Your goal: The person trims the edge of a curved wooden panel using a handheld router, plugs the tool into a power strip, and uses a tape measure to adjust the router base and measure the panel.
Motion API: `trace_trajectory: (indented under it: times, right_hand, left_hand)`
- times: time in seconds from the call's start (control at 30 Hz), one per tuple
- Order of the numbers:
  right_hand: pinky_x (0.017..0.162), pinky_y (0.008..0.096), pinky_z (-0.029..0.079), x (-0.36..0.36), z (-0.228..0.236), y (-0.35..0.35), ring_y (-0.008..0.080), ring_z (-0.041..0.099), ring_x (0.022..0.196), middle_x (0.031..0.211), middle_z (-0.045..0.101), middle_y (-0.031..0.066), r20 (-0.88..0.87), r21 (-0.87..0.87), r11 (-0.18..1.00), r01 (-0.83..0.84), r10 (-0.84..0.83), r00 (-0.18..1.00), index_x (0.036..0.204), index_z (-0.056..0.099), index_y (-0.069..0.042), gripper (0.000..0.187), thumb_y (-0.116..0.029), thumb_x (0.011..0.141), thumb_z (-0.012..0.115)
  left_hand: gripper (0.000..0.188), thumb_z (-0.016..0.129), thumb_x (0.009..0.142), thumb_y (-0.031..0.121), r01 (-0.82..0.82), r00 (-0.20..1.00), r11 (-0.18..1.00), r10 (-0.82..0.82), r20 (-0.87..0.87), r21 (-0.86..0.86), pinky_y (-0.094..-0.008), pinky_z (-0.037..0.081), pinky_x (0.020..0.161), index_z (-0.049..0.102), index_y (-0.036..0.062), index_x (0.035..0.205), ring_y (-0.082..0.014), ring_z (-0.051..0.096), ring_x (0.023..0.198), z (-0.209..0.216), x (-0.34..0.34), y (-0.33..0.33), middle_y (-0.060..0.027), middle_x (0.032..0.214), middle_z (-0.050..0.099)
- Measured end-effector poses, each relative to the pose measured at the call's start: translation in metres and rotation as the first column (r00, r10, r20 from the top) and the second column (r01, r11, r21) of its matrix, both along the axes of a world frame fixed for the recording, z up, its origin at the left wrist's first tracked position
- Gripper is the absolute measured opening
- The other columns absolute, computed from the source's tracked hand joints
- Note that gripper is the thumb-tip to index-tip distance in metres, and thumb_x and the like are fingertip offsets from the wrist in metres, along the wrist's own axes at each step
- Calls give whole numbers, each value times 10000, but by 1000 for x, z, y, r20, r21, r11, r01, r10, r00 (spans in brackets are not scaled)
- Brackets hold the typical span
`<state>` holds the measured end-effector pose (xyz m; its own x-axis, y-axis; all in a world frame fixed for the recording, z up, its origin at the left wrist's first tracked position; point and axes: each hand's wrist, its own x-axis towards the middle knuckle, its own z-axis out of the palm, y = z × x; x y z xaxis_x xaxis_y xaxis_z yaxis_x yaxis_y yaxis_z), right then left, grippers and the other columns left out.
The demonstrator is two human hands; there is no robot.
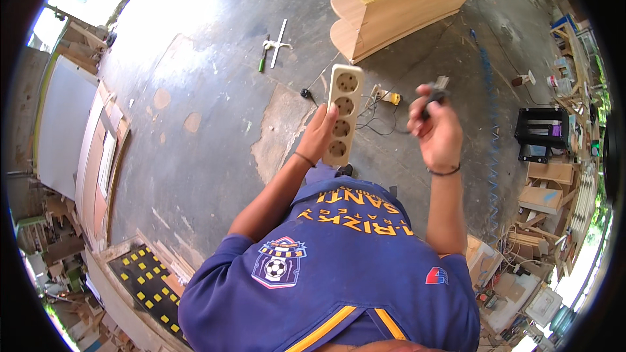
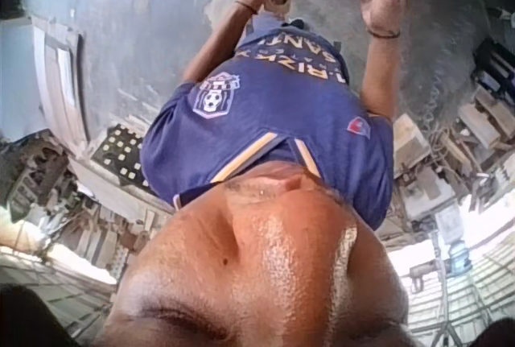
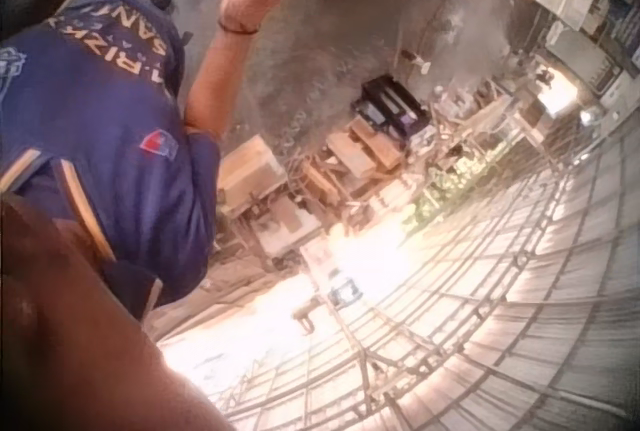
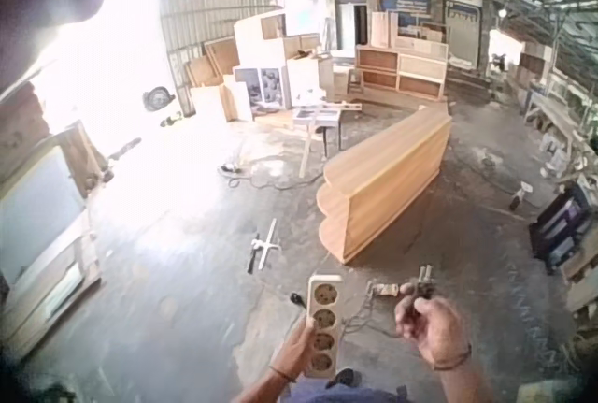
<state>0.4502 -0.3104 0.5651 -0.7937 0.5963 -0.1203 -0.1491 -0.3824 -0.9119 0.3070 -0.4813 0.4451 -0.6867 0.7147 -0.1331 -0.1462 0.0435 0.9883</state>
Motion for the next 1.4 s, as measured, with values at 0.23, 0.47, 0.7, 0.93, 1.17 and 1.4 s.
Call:
trace_trajectory:
  times: [0.23, 0.47, 0.7, 0.93, 1.17, 1.4]
  right_hand:
    - [540, 394, 472, -3, -10, -57, 321, 627, 615, 684, 633, 175, 455, 763, 546, -346, -74, 888, 873, 585, 7, 233, -226, 880, 591]
    - [478, 454, 457, 2, -11, -50, 377, 588, 529, 570, 587, 175, 462, 872, 327, -365, -297, 836, 777, 597, -33, 223, -246, 840, 617]
    - [482, 438, 481, 3, -9, -49, 345, 614, 532, 551, 594, 147, 438, 897, 242, -370, -374, 817, 733, 576, -45, 242, -259, 840, 611]
    - [481, 440, 460, 11, -7, -42, 369, 595, 541, 567, 583, 171, 457, 887, 245, -391, -351, 817, 725, 571, -34, 230, -234, 825, 628]
    - [548, 459, 495, 16, -4, -51, 358, 625, 573, 614, 616, 177, 604, 796, 237, -557, -248, 757, 725, 600, -37, 236, -247, 832, 584]
    - [532, 444, 497, 22, -18, -54, 354, 630, 567, 590, 610, 164, 607, 794, 227, -565, -242, 757, 761, 572, -41, 180, -211, 821, 583]
  left_hand:
    - [441, 378, 1000, 443, -65, 994, 997, 67, -81, 28, -288, 443, 723, 503, 21, 986, -129, 506, 787, 27, 6, 16, -46, 849, 539]
    - [480, 506, 941, 450, -95, 958, 995, 97, -268, 19, -346, 492, 673, 500, -11, 1075, -236, 646, 750, 30, 26, 22, -168, 816, 642]
    - [453, 568, 903, 426, -81, 932, 995, 57, -359, -53, -371, 492, 626, 503, 8, 1067, -329, 660, 713, 42, 33, 26, -191, 778, 657]
    - [475, 637, 851, 411, -24, 895, 984, -57, -442, -176, -383, 480, 587, 502, -4, 1040, -351, 650, 694, 39, 36, 22, -206, 740, 631]
    - [556, 710, 788, 412, 72, 930, 995, -42, -366, 67, -368, 496, 651, 504, -48, 1024, -284, 647, 738, 38, 42, 24, -193, 814, 630]
    - [690, 751, 716, 481, 169, 879, 983, -183, -440, -71, -387, 500, 690, 481, -45, 1072, -337, 660, 806, 48, 37, 20, -233, 869, 640]
